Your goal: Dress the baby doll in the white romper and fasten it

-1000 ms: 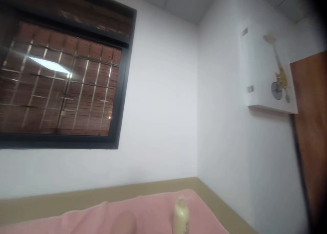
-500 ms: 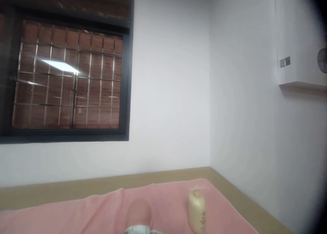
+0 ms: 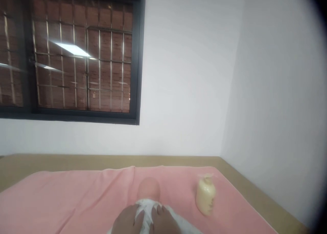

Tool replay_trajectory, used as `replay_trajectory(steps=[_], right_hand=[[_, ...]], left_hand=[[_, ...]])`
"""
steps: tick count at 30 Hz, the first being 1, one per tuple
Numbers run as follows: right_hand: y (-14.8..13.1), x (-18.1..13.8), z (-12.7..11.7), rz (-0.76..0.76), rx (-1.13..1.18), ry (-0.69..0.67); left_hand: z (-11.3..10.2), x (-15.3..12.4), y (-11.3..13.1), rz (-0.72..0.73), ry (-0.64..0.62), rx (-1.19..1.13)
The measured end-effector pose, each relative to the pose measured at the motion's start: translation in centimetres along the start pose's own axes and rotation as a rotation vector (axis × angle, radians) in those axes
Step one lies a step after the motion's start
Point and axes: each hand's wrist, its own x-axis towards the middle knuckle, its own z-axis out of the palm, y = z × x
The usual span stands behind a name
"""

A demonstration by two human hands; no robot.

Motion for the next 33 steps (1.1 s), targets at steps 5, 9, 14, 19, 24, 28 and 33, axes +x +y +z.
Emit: replay_trajectory(steps=[5, 9, 14, 19, 24, 28, 33], right_hand=[[0.7, -1.1, -3.9, 0.065, 0.12, 0.036], [1.2, -1.7, -5.9, 0.036, 0.143, 0.029], [0.1, -2.8, -5.9, -0.062, 0.061, -0.011], [0.5, -2.4, -5.8, -0.004, 0.123, 0.037], [1.7, -1.5, -5.5, 0.047, 0.168, 0.014], [1.0, -2.6, -6.0, -0.032, 0.078, 0.014], [0.1, -3.3, -7.0, -0.04, 0.11, -0.019]], left_hand=[[-0.6, -1.4, 1.3, -0.044, -0.14, 0.122], [-0.6, -2.1, 2.0, 0.009, -0.183, 0.243], [-0.2, -1.2, 1.5, -0.074, -0.156, 0.115], [-0.5, -1.7, 1.7, -0.01, -0.148, 0.163], [-1.1, -2.8, 2.1, 0.04, -0.135, 0.236], [-1.0, -1.7, 1.4, -0.028, -0.201, 0.177], [-0.6, -1.2, 1.1, -0.013, -0.208, 0.199]])
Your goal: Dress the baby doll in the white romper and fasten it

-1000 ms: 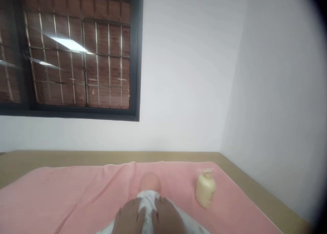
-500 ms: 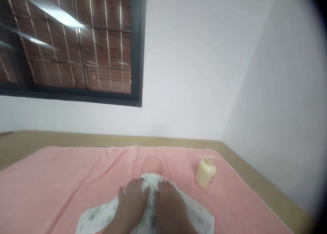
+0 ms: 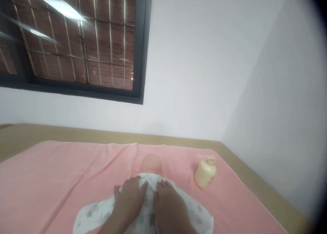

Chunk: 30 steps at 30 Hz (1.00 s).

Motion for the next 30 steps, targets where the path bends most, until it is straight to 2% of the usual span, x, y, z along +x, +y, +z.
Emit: replay_trajectory(steps=[6, 9, 15, 20, 23, 27, 30], right_hand=[[1.2, 1.8, 0.2, 0.06, 0.023, 0.014], [0.8, 1.4, 0.2, 0.04, -0.016, 0.008], [-0.9, 0.3, 0.4, 0.012, -0.057, 0.032], [0.9, 2.2, 0.8, 0.13, 0.016, 0.024], [1.5, 2.9, 0.2, 0.152, 0.02, -0.039], [0.1, 2.1, -0.9, 0.05, -0.128, -0.003], [-1.3, 1.2, -1.1, -0.097, -0.235, 0.031]], left_hand=[[-0.3, -2.1, 1.4, 0.03, 0.106, 0.056], [-0.2, -1.5, 0.8, 0.05, 0.079, 0.017], [0.4, 0.6, -0.8, -0.059, 0.032, -0.145], [0.0, -0.6, 0.5, 0.045, 0.045, 0.015], [-0.1, -0.5, 0.7, 0.028, 0.075, 0.007], [0.1, 1.5, -0.7, -0.072, 0.052, -0.152], [0.1, 2.7, -1.8, -0.059, 0.044, -0.258]])
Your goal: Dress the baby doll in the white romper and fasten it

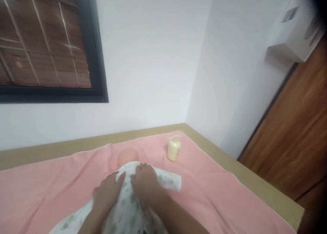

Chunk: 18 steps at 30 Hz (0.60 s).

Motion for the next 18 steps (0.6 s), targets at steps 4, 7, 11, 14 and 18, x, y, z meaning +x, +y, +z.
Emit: replay_trajectory(steps=[4, 7, 11, 14, 18], right_hand=[[-0.2, 0.2, 0.4, 0.014, 0.058, -0.023], [1.1, 1.2, 1.0, 0.188, 0.156, -0.028], [2.8, 2.2, 1.7, 0.273, 0.254, -0.064], [3.0, 2.3, 2.1, 0.322, 0.287, -0.035], [2.8, 2.1, 2.4, 0.328, 0.296, -0.008]], left_hand=[[-0.1, 0.2, 0.0, 0.023, 0.019, -0.027], [0.1, 0.0, 0.4, 0.019, 0.044, -0.013], [0.4, 0.5, 0.3, 0.04, 0.061, -0.035], [0.6, 1.0, -0.1, 0.051, 0.053, -0.073], [0.6, 1.2, -0.3, 0.036, 0.058, -0.085]])
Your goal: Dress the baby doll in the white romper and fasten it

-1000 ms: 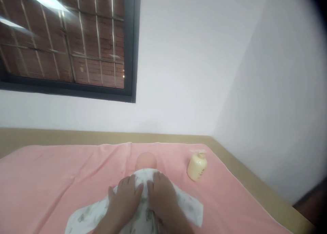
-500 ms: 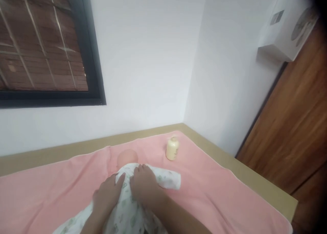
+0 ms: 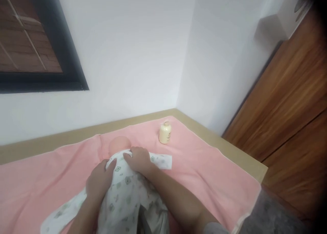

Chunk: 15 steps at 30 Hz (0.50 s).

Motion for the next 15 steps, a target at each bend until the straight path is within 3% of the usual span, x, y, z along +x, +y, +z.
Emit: replay_trajectory(steps=[15], right_hand=[[0.07, -0.29, 0.16, -0.01, -0.012, 0.042]], left_hand=[[-0.31, -0.61, 0.39, -0.01, -0.004, 0.0]])
